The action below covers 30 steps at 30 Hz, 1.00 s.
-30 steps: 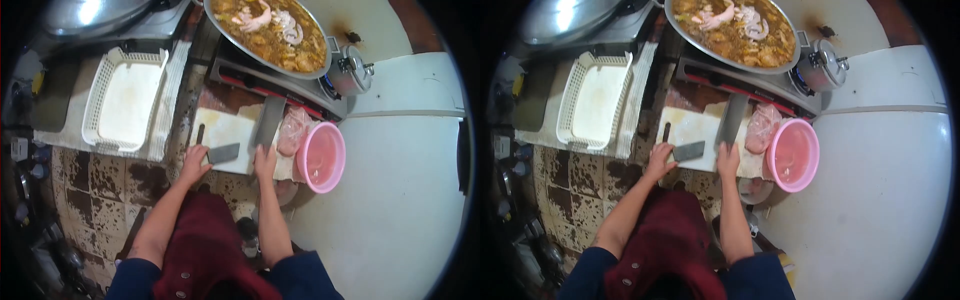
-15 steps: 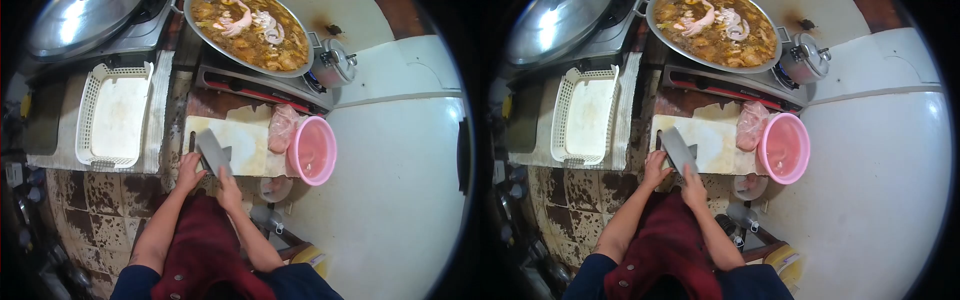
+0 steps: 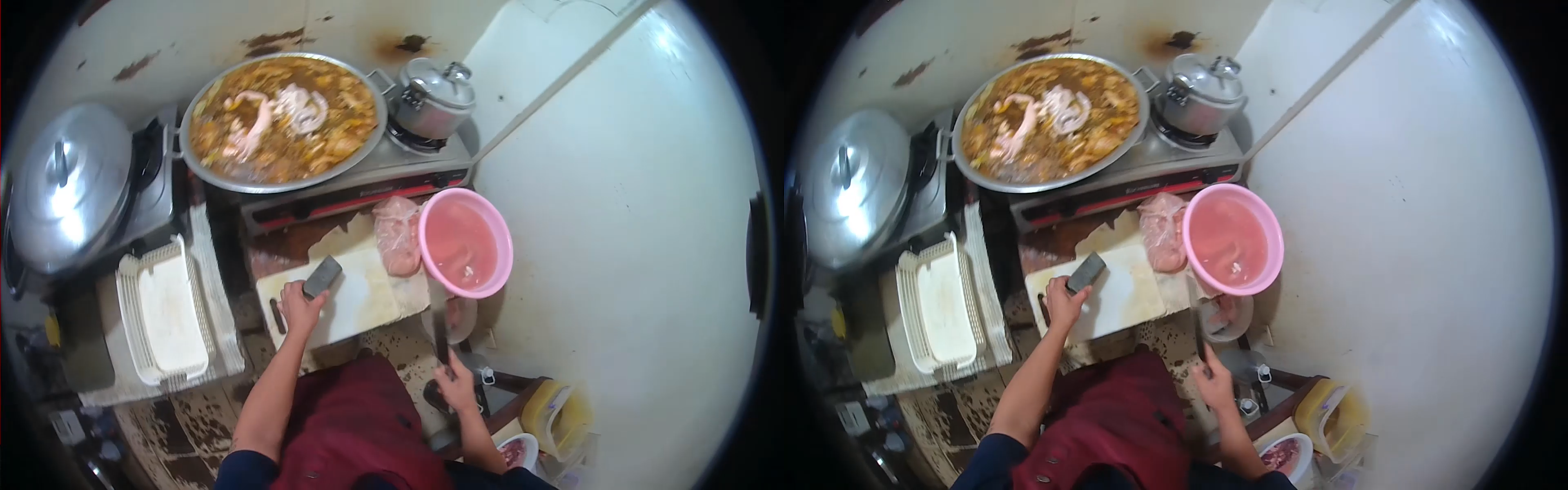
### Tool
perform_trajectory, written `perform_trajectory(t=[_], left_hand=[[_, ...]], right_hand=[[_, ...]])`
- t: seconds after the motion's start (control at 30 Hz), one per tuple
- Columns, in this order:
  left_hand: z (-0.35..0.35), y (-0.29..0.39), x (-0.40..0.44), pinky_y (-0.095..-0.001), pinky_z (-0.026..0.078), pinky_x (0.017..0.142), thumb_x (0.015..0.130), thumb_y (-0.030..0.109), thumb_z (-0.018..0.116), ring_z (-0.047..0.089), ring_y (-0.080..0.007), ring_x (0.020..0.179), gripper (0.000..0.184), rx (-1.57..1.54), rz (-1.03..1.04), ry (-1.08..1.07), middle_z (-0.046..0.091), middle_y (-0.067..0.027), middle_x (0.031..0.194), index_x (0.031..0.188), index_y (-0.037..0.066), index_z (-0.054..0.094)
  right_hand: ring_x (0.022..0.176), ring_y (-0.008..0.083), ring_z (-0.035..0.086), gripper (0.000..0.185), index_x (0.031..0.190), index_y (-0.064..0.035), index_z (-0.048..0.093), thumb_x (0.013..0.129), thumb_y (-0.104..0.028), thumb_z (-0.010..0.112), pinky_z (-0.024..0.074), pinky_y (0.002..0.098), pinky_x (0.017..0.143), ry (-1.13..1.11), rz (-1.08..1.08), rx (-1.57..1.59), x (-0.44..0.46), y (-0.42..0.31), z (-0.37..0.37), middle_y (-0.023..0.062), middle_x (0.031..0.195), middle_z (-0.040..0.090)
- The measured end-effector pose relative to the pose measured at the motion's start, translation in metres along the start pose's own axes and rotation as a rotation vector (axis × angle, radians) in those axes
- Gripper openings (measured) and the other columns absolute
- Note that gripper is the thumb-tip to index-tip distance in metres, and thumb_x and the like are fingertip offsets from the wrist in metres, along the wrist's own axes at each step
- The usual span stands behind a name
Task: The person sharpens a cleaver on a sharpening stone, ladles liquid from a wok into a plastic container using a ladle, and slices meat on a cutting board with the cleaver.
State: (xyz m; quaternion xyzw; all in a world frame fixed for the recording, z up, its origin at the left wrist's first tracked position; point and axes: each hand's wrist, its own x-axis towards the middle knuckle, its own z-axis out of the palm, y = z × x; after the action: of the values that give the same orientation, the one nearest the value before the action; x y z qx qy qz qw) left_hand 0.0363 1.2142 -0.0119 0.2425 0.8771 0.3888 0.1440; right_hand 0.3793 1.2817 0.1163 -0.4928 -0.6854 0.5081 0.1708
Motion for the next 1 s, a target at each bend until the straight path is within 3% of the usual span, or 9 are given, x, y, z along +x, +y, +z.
perform_trajectory(t=[0.1,0.23,0.33,0.53,0.63,0.77,0.87,0.97,1.0], left_hand=[[0.031,0.031,0.057,-0.0481,0.037,0.09,0.068,0.038,0.077,0.05,-0.032,0.111,0.059,0.158,-0.01,0.053,0.056,-0.0139,0.113,0.111,0.003,0.059],[0.078,0.053,0.095,-0.0479,0.037,0.092,0.067,0.037,0.078,0.049,-0.0336,0.113,0.062,0.368,0.043,0.119,0.055,-0.0154,0.115,0.116,0.004,0.056],[0.1,0.061,0.091,-0.0483,0.036,0.094,0.067,0.037,0.078,0.049,-0.0357,0.113,0.065,0.401,-0.088,0.147,0.054,-0.0165,0.118,0.118,0.004,0.055],[0.08,0.067,0.097,-0.0495,0.036,0.095,0.069,0.034,0.077,0.048,-0.0352,0.116,0.064,0.297,0.212,0.127,0.053,-0.0159,0.122,0.121,0.004,0.054],[0.07,0.086,0.116,-0.0492,0.036,0.099,0.071,0.032,0.076,0.045,-0.0345,0.12,0.064,0.277,0.332,-0.116,0.051,-0.0157,0.125,0.124,0.004,0.053],[0.106,0.086,0.141,-0.0479,0.034,0.103,0.07,0.028,0.076,0.043,-0.0365,0.123,0.067,0.405,0.399,-0.146,0.05,-0.0165,0.129,0.127,0.004,0.05],[0.134,0.105,0.143,-0.0477,0.037,0.1,0.071,0.025,0.074,0.044,-0.0387,0.122,0.065,0.393,0.232,0.127,0.048,-0.0217,0.13,0.127,0.002,0.05],[0.157,0.179,0.116,-0.0483,0.041,0.094,0.073,0.018,0.07,0.05,-0.0399,0.113,0.058,-0.005,0.04,-0.059,0.052,-0.0259,0.121,0.125,0.001,0.05],[0.172,0.183,0.112,-0.0467,0.043,0.09,0.074,0.016,0.068,0.053,-0.0384,0.108,0.055,0.081,0.069,-0.044,0.054,-0.0262,0.116,0.123,0.0,0.05]], right_hand=[[0.052,0.0042,0.047,0.033,0.125,-0.003,0.054,0.093,-0.012,0.056,0.0433,0.0234,0.046,0.144,0.164,0.298,0.0,0.018,-0.043,-0.0022,0.066,0.05],[0.053,0.0065,0.049,0.019,0.092,-0.0043,0.052,0.098,-0.022,0.052,0.047,0.0229,0.048,0.171,0.162,0.277,0.03,0.031,-0.089,0.0007,0.066,0.05],[0.052,0.0054,0.05,0.02,0.096,-0.0013,0.056,0.096,-0.021,0.054,0.0452,0.0234,0.048,0.153,0.131,0.283,0.061,0.049,-0.119,0.0007,0.066,0.053],[0.053,0.0057,0.052,0.02,0.096,-0.0007,0.058,0.095,-0.021,0.056,0.045,0.0238,0.048,0.06,0.131,0.245,0.126,0.058,-0.17,0.0011,0.065,0.055],[0.052,0.0063,0.053,0.024,0.105,-0.0008,0.06,0.094,-0.022,0.058,0.0447,0.0239,0.048,0.052,0.13,0.223,0.147,0.055,-0.185,0.0013,0.064,0.056],[0.052,0.0064,0.052,0.023,0.103,-0.0007,0.057,0.096,-0.023,0.054,0.0443,0.0223,0.048,0.046,0.141,0.253,0.16,0.052,-0.191,0.0019,0.067,0.056],[0.054,0.0063,0.054,0.023,0.105,0.0002,0.058,0.095,-0.021,0.054,0.045,0.0225,0.05,0.062,0.142,0.268,0.166,0.051,-0.196,0.0027,0.068,0.059],[0.054,0.0077,0.056,0.018,0.099,0.0002,0.056,0.095,-0.017,0.052,0.0454,0.0238,0.05,0.091,0.126,0.248,0.173,0.056,-0.19,0.004,0.067,0.059],[0.054,0.0078,0.056,0.018,0.099,0.0003,0.056,0.095,-0.016,0.052,0.0456,0.024,0.05,0.08,0.125,0.244,0.179,0.053,-0.188,0.0041,0.067,0.059]])
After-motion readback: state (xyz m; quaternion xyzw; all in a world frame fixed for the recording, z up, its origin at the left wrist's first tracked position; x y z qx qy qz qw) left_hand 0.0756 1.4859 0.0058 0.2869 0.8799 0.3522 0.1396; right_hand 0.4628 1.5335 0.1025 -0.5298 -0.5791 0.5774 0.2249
